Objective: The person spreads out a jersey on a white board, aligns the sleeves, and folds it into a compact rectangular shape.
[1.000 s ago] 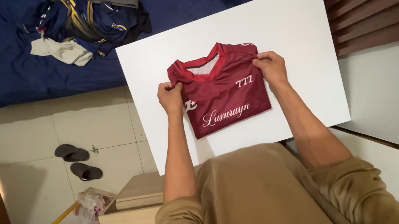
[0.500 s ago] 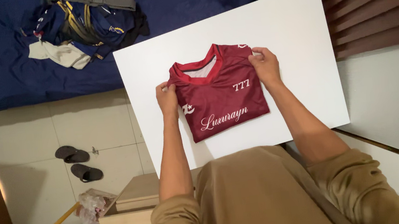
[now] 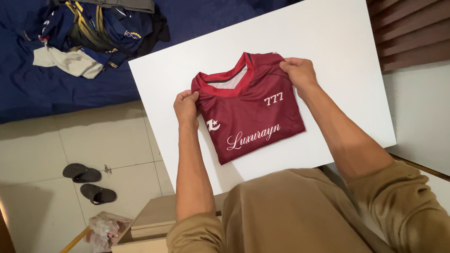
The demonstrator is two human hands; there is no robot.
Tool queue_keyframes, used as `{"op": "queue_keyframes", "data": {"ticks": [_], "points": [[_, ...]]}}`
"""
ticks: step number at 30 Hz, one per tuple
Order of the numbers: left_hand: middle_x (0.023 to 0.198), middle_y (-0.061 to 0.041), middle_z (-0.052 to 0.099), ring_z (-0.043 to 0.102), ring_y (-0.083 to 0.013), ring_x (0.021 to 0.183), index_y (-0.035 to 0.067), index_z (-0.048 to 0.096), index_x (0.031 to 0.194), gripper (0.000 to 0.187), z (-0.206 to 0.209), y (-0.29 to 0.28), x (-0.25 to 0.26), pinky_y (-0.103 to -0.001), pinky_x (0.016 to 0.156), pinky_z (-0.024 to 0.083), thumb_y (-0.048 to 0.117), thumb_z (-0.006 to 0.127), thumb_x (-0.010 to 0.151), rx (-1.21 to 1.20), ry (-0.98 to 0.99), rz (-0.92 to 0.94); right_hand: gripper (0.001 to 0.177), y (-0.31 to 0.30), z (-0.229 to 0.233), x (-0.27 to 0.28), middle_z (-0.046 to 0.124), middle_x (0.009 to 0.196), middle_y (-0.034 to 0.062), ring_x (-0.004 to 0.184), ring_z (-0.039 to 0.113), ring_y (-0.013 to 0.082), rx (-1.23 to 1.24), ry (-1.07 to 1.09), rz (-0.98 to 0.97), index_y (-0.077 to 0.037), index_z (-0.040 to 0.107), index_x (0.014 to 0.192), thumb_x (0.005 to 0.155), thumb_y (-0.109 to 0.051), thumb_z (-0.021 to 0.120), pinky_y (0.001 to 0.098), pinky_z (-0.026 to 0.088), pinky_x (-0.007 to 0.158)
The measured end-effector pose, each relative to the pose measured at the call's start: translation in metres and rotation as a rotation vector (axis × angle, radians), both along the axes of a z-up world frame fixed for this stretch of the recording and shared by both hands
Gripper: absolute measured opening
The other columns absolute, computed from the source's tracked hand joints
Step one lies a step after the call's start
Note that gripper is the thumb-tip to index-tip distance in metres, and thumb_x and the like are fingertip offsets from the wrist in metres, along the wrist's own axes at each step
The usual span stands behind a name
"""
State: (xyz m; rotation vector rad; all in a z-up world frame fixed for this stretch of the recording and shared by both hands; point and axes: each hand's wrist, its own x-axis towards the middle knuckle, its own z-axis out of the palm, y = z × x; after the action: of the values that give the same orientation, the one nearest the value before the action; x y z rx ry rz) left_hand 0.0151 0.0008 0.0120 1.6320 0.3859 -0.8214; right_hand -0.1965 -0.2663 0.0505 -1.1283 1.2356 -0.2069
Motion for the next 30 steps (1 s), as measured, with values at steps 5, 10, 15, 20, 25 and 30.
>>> {"op": "queue_keyframes", "data": {"ticks": [5,10,15,20,25,30], "points": [[0.083,0.0,0.065,0.059,-0.0096,0.068,0.007,0.066,0.098,0.015,-0.012,-0.003,0.0,-0.025,0.058,0.046,0.009,0.077,0.088,-0.025,-0.1,0.02,0.019,-0.002,-0.013,0.002,0.076,0.098,0.0099,0.085,0.071,0.0146,-0.085,-0.04,0.002,0.002,0.075,0.109,0.094,-0.009,0.069,0.0285,0.059,0.076],[0.087,-0.002,0.066,0.06,-0.011,0.074,0.004,0.067,0.101,0.019,-0.015,-0.004,-0.002,-0.027,0.062,0.047,0.01,0.078,0.086,0.029,-0.166,0.002,0.022,-0.008,0.004,0.005,0.075,0.098,0.0085,0.082,0.072,0.0154,-0.012,0.053,-0.012,0.0,0.07,0.112,0.092,-0.009,0.068,0.0303,0.06,0.072],[0.092,-0.008,0.068,0.065,-0.0161,0.083,0.003,0.066,0.117,0.034,0.005,0.01,-0.024,-0.029,0.075,0.052,0.018,0.075,0.088,0.296,-0.522,-0.179,0.026,-0.003,0.013,-0.007,0.075,0.099,0.0035,0.08,0.069,0.0091,0.004,-0.045,-0.027,-0.003,0.068,0.118,0.093,-0.012,0.067,0.0257,0.058,0.068],[0.088,-0.006,0.072,0.067,-0.0158,0.077,0.003,0.071,0.106,0.024,0.015,0.025,-0.053,-0.031,0.072,0.054,0.024,0.07,0.095,0.363,-0.32,-0.208,0.026,0.017,0.01,-0.026,0.071,0.092,0.003,0.071,0.06,0.0075,-0.133,0.121,0.013,-0.003,0.072,0.115,0.095,-0.019,0.074,0.0244,0.048,0.059],[0.08,-0.005,0.07,0.062,-0.0144,0.068,0.001,0.073,0.098,0.022,0.015,0.023,-0.057,-0.032,0.063,0.053,0.021,0.075,0.089,0.298,-0.278,-0.109,0.022,0.016,-0.001,-0.033,0.067,0.088,0.0015,0.068,0.057,0.0081,-0.034,0.024,-0.019,-0.003,0.068,0.113,0.097,-0.018,0.071,0.0245,0.044,0.055],[0.081,-0.007,0.066,0.057,-0.0157,0.068,-0.002,0.073,0.101,0.026,0.004,0.021,-0.057,-0.033,0.063,0.05,0.022,0.075,0.092,0.206,-0.237,-0.049,0.02,0.01,-0.01,-0.034,0.066,0.087,-0.0003,0.067,0.055,0.0079,0.042,0.01,0.002,-0.006,0.07,0.114,0.099,-0.019,0.065,0.0243,0.043,0.054]]}}
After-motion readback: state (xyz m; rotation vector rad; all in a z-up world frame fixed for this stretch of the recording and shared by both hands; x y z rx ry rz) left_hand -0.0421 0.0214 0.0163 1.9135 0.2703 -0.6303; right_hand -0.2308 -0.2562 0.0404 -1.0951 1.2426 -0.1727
